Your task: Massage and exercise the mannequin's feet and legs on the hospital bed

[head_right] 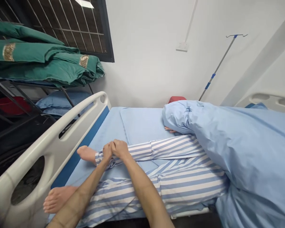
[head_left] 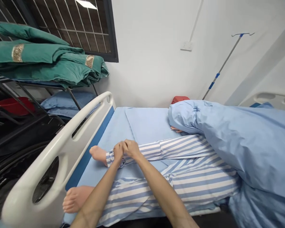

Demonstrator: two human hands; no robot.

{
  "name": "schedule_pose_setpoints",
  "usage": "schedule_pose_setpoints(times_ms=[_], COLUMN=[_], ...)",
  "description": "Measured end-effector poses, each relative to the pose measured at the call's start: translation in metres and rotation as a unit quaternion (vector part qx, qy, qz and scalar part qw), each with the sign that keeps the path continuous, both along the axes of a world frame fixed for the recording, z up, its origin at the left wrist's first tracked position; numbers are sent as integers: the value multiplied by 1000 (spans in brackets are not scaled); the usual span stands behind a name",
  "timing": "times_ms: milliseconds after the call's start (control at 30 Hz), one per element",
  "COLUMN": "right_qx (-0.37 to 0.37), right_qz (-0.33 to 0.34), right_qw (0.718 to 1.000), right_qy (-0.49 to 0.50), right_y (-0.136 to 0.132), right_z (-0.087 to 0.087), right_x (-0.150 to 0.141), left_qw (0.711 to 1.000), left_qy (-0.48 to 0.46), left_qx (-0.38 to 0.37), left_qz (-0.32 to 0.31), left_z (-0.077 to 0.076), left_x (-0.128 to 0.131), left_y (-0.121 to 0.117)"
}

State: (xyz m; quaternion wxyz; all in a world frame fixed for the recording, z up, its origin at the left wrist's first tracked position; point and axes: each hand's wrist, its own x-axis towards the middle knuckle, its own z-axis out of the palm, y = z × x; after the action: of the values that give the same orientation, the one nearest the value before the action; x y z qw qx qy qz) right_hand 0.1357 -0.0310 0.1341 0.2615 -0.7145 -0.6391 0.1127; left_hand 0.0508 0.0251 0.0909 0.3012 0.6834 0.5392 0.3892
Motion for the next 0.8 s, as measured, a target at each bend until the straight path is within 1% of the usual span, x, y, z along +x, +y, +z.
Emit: schedule_pose_setpoints(times_ms=[67, 100, 167, 233, 300, 367, 400, 467, 533, 567, 667, 733, 800], right_qx=[-26, -40, -38, -5, 17, 13, 11, 30, 59, 66, 54, 67, 98], right_qz=[-64, -77, -68, -63, -91, -118, -124, -125, -139, -145, -155, -152, -149], right_qw=[997, 995, 995, 995, 993, 989, 987, 985, 981, 979, 976, 978, 981], right_qy=[32, 47, 65, 72, 77, 90, 99, 115, 124, 128, 140, 123, 71], right_y=[8, 10, 11, 10, 7, 4, 2, -2, -7, -9, -17, -24, -32], right_z=[-12, -16, -23, -25, -28, -31, -33, -36, -37, -37, -31, -25, -22], right_x=[10, 16, 29, 42, 55, 68, 74, 87, 100, 106, 122, 131, 140], left_qw=[1000, 1000, 999, 998, 997, 993, 992, 993, 994, 993, 989, 991, 993], left_qy=[-23, -28, -18, -10, -47, -97, -106, -89, -74, -81, -116, -85, -43], left_qx=[-4, -14, -38, -47, -37, -35, -44, -66, -77, -77, -70, -73, -69], left_qz=[11, 4, -25, -45, -50, -50, -46, -35, -28, -30, -57, -72, -80], left_z=[-5, -6, -7, -4, 1, 5, 6, 6, 4, 3, 5, 8, 11], left_x=[1, 3, 12, 26, 44, 62, 69, 81, 89, 92, 106, 119, 134], left_y=[4, 5, 3, -1, -4, -7, -8, -11, -14, -16, -24, -31, -39])
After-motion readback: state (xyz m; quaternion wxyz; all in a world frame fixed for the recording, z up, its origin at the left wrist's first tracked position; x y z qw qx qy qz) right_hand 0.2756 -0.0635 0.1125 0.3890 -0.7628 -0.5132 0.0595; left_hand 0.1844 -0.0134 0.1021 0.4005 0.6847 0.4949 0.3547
